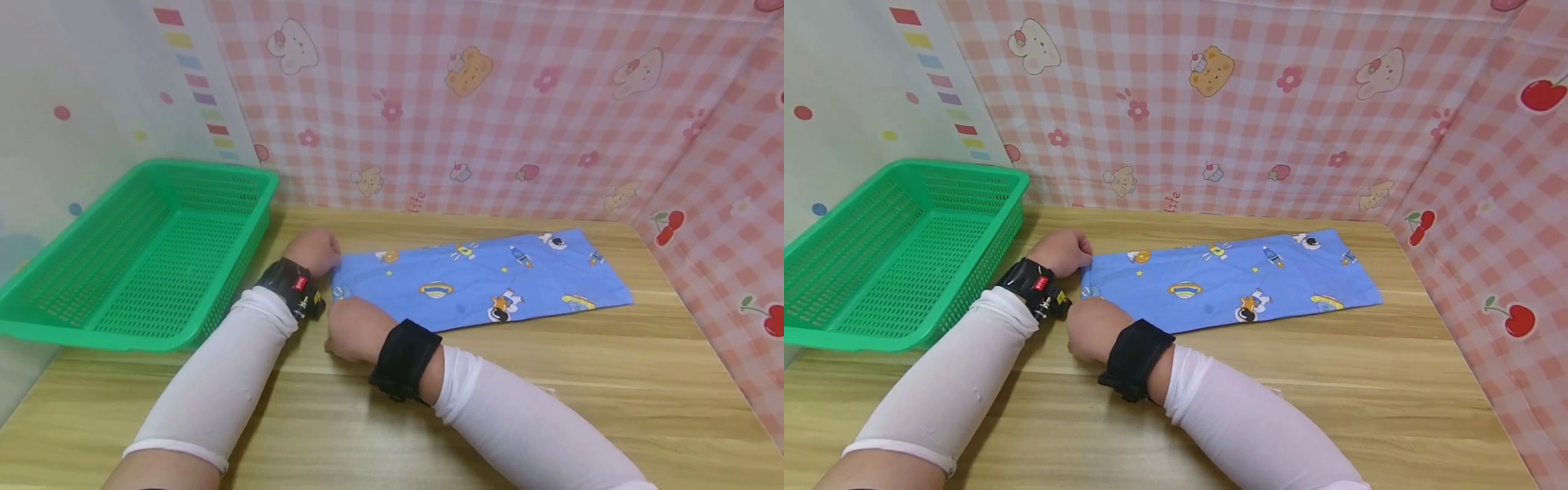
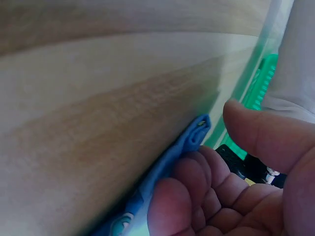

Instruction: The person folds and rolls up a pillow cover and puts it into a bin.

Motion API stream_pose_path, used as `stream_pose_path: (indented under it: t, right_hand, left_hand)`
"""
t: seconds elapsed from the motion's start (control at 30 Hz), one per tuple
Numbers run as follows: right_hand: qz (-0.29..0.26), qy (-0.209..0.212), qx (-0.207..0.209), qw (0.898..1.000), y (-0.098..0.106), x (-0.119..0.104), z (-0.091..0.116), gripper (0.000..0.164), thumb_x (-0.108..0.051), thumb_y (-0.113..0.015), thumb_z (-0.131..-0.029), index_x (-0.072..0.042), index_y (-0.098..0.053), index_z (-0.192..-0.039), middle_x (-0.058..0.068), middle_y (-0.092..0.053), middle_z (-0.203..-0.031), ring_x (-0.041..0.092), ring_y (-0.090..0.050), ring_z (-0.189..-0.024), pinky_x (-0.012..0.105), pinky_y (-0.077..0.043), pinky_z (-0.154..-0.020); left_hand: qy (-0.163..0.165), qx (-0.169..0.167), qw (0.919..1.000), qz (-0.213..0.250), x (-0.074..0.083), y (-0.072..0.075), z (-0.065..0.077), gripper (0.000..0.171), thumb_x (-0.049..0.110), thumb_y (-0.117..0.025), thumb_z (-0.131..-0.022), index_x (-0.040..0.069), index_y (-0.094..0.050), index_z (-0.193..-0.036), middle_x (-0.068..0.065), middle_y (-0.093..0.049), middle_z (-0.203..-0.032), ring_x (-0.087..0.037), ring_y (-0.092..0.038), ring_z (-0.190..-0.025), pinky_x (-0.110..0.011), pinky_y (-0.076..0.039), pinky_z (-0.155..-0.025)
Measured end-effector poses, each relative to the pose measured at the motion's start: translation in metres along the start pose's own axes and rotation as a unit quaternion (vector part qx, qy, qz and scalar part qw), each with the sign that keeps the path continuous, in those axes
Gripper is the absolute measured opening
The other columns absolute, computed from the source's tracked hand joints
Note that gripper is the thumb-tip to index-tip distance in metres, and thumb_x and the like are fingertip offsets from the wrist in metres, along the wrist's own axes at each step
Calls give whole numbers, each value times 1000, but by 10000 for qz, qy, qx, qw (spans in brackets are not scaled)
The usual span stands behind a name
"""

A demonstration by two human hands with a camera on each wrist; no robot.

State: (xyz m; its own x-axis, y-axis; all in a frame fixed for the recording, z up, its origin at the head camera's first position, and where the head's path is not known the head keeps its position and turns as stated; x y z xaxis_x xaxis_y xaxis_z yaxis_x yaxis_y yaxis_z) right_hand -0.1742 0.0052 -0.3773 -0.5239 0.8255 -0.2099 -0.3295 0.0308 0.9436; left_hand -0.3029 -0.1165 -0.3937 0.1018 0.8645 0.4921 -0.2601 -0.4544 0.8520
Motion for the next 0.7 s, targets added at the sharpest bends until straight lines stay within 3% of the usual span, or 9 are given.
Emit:
stream_pose_path:
  t: [0.2, 0.43, 0.57, 0.7]
  right_hand:
    - [-98, -81, 55, 9999, -2, 0, -2, 24, -29, -78, -93, -10, -70, -81, -1, -67, -80, 15, -59, -73, 30, -54, -73]
    - [-149, -81, -22, 9999, 0, 2, -1, 9, -9, -64, -96, -8, -67, -88, 3, -62, -82, 19, -55, -73, 29, -47, -63]
    - [-75, -100, -26, 9999, 0, 2, 0, 10, -8, -62, -96, -8, -67, -88, 3, -62, -82, 18, -54, -73, 28, -46, -63]
    - [-54, -95, -31, 9999, 0, 3, 1, 11, -8, -61, -97, -9, -65, -87, 2, -60, -82, 18, -54, -73, 27, -45, -63]
  left_hand:
    - [-274, 40, 9995, 175, -1, -2, -2, 10, 12, -68, -93, 7, -70, -102, -13, -72, -101, -30, -64, -93, -44, -52, -87]
    - [-377, -86, 9989, 256, -3, 0, -2, 12, 15, -67, -97, 6, -75, -100, -10, -72, -94, -26, -63, -84, -38, -51, -78]
    - [-426, -166, 9989, 115, -4, 2, -2, 18, 20, -65, -100, 7, -77, -99, -9, -72, -88, -23, -63, -77, -37, -51, -74]
    - [-364, -374, 9986, 104, -5, 4, -2, 19, 12, -64, -98, 6, -79, -108, -12, -76, -104, -26, -65, -86, -39, -52, -82]
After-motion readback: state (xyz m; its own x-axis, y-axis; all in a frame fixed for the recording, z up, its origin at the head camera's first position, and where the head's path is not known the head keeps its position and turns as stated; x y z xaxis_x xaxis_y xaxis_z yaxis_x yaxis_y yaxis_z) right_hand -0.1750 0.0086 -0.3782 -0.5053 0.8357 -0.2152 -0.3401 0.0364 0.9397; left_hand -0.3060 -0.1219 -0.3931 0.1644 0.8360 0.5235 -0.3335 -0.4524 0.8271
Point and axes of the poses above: each hand's wrist, its own z-axis away from the middle knuckle, its own y-axis out of the back of the hand, x = y × z, the point moved 2 cm from there along -z, towards the middle knuckle
